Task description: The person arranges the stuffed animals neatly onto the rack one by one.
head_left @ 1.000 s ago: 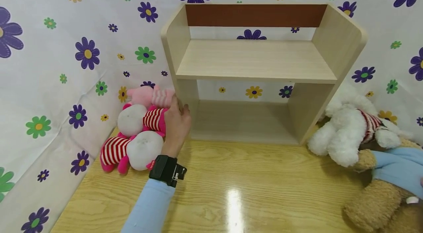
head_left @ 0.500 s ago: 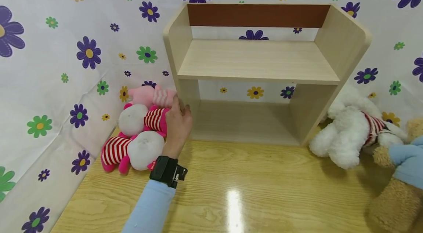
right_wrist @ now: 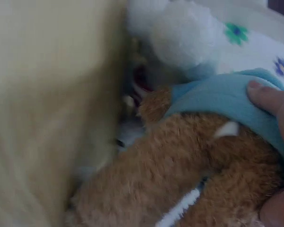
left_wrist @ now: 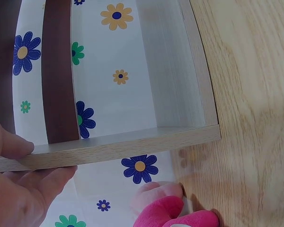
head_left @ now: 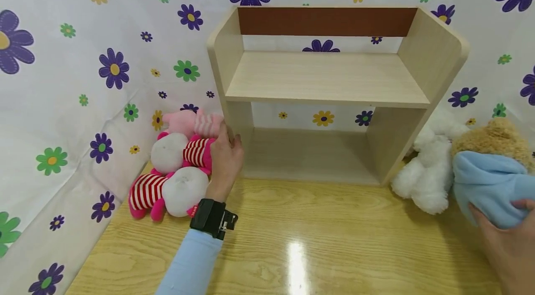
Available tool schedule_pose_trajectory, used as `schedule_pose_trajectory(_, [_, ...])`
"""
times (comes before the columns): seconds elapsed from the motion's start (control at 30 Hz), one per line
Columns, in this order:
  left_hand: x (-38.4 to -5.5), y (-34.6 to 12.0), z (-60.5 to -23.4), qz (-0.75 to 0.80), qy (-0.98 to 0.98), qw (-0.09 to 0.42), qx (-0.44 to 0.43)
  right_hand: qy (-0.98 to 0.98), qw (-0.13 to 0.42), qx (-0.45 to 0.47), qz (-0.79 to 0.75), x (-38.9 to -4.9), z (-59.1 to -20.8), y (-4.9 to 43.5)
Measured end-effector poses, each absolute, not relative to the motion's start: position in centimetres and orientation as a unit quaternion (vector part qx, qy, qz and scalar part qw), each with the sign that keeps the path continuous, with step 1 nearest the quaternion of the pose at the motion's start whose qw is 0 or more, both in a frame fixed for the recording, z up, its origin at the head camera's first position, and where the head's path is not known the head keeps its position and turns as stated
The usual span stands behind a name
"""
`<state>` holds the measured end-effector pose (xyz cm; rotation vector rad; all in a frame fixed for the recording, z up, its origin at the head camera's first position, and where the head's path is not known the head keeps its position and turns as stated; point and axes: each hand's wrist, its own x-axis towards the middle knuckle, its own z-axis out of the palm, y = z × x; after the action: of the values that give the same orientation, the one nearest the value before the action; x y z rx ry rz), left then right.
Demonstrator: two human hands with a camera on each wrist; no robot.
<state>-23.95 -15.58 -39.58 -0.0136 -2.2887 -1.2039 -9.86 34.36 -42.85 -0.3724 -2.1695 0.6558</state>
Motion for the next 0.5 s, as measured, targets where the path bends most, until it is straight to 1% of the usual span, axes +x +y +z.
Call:
schedule_pose_trajectory(0.07, [-24.0, -15.4, -39.7, -0.447, -0.852, 0.273, -0.004, -0.881, 0.388, -0.15, 0.225, -9.4, -43.3, 33.8])
schedule_pose_trajectory(0.17, [-23.9, -15.1, -39.8, -0.442, -0.856, 0.267, -0.005, -0.89, 0.377, -0.14, 0.216, -8.4, -43.7, 33.1])
schedule_pose_trajectory(0.27, [-24.0, -14.9, -39.8, -0.44, -0.857, 0.268, -0.009, -0.885, 0.35, -0.14, 0.273, -7.6, -43.7, 32.7])
schedule_pose_trajectory(0.37, [-24.2, -14.8, -39.8, -0.436, -0.855, 0.28, -0.017, -0.857, 0.324, -0.153, 0.372, -7.2, -44.0, 32.8])
schedule_pose_trajectory(0.4, [-24.2, -14.8, -39.8, -0.438, -0.853, 0.283, -0.019, -0.845, 0.319, -0.177, 0.39, -7.2, -44.3, 33.0])
schedule_pose_trajectory(0.43, [-24.3, -14.8, -39.8, -0.439, -0.852, 0.286, -0.021, -0.825, 0.333, -0.191, 0.415, -7.4, -45.1, 33.6])
schedule_pose_trajectory(0.5, [-24.5, -14.8, -39.7, -0.44, -0.85, 0.288, -0.022, -0.808, 0.306, -0.235, 0.445, -7.5, -45.1, 34.5])
